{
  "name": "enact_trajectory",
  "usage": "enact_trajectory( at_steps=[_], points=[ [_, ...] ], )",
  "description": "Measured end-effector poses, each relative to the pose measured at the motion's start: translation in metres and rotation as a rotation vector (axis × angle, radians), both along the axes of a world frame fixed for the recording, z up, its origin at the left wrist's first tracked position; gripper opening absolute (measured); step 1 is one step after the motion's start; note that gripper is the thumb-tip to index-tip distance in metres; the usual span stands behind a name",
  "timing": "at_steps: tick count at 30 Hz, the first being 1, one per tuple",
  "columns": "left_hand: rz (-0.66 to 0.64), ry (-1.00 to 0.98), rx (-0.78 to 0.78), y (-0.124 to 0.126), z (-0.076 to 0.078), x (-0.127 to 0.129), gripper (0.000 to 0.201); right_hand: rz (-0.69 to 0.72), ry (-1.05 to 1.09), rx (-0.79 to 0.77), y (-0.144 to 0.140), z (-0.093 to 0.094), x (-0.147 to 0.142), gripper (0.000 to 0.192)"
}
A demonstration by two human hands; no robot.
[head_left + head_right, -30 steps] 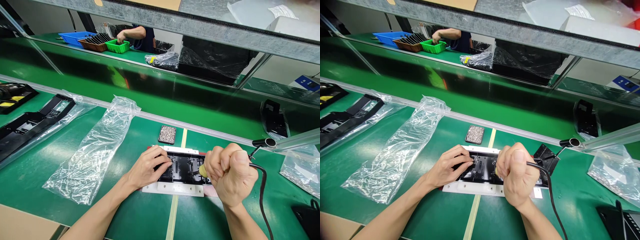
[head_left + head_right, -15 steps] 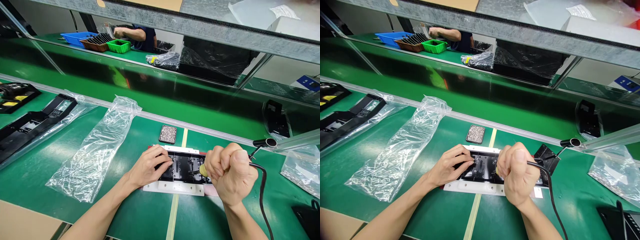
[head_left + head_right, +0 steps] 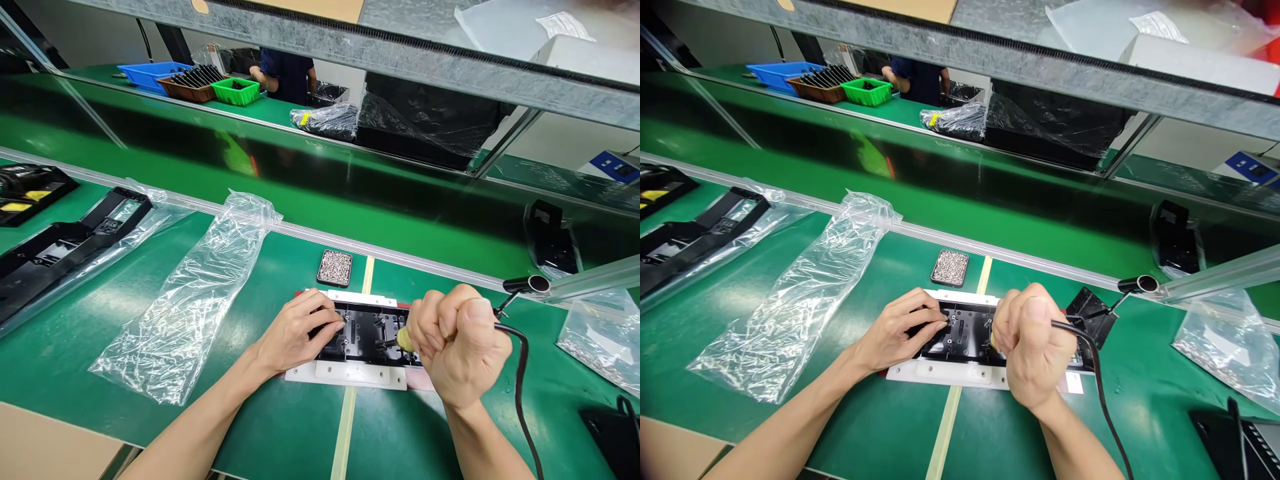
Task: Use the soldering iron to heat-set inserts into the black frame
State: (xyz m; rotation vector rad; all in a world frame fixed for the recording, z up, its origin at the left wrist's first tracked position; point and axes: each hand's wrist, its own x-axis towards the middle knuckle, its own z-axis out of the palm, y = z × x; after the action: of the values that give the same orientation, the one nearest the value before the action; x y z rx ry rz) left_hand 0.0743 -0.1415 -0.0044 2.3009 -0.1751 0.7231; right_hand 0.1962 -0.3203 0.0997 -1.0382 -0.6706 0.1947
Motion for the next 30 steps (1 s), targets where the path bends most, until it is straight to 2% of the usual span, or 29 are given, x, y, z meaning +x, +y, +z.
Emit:
enact_trajectory(
  at_steps=[30],
  points=[
    [0.007, 0.014, 0.012, -0.0007, 0.0021, -0.0008, 0.013, 0.001, -0.015, 0.003, 0.0016, 0.0015, -0.0016, 0.047]
  ],
)
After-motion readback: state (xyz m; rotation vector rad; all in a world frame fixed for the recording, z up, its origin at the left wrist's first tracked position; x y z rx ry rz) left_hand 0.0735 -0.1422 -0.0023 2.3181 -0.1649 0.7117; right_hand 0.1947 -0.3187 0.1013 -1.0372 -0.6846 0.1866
